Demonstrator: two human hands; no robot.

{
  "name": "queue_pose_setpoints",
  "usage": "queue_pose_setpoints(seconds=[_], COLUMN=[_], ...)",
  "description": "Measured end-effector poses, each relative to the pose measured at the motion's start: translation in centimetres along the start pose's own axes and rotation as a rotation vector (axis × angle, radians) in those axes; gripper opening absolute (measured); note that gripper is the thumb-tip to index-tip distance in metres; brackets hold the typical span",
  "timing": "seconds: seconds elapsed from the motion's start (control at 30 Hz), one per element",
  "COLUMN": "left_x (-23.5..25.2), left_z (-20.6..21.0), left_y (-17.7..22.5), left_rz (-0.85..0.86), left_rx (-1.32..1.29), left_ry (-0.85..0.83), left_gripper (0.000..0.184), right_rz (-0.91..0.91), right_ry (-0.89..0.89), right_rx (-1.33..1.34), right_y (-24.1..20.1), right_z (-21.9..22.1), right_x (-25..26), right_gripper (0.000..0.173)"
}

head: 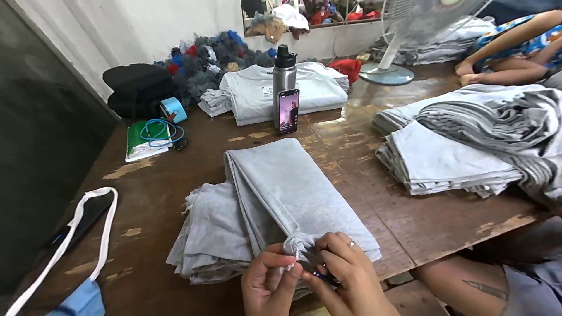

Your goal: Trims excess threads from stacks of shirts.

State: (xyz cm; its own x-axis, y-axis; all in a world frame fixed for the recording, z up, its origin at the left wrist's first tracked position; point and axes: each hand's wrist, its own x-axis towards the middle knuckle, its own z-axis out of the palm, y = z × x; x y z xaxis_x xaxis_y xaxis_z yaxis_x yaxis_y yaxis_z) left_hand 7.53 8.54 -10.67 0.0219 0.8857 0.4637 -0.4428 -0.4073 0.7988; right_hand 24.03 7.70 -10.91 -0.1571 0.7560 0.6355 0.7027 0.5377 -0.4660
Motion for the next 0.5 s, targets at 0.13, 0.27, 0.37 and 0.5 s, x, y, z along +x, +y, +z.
queue_pose_setpoints(seconds=[0.13,0.27,0.37,0.5], left_x=[-0.3,-0.3,-0.5,-0.5], left_z=[0.0,-0.1,-0.2,-0.1], left_y=[0.0,-0.2,-0.3,-0.3], left_rz=[-0.001,0.015,0.026,0.040], left_rx=[0.012,0.020,0.036,0.027], left_ry=[-0.015,-0.023,-0.021,-0.032], left_gripper=[0.017,0.019,0.018,0.020], right_rz=[0.022,0.036,0.047,0.049], right_ry=[-0.001,-0.016,-0.030,-0.029], right_rx=[-0.011,-0.019,-0.012,-0.006], right_y=[-0.7,-1.0,-1.2,-1.2], right_z=[0.4,0.4,0.4,0.4], right_x=[0.2,0.1,0.1,-0.1], right_gripper=[0.044,0.047,0.048,0.049])
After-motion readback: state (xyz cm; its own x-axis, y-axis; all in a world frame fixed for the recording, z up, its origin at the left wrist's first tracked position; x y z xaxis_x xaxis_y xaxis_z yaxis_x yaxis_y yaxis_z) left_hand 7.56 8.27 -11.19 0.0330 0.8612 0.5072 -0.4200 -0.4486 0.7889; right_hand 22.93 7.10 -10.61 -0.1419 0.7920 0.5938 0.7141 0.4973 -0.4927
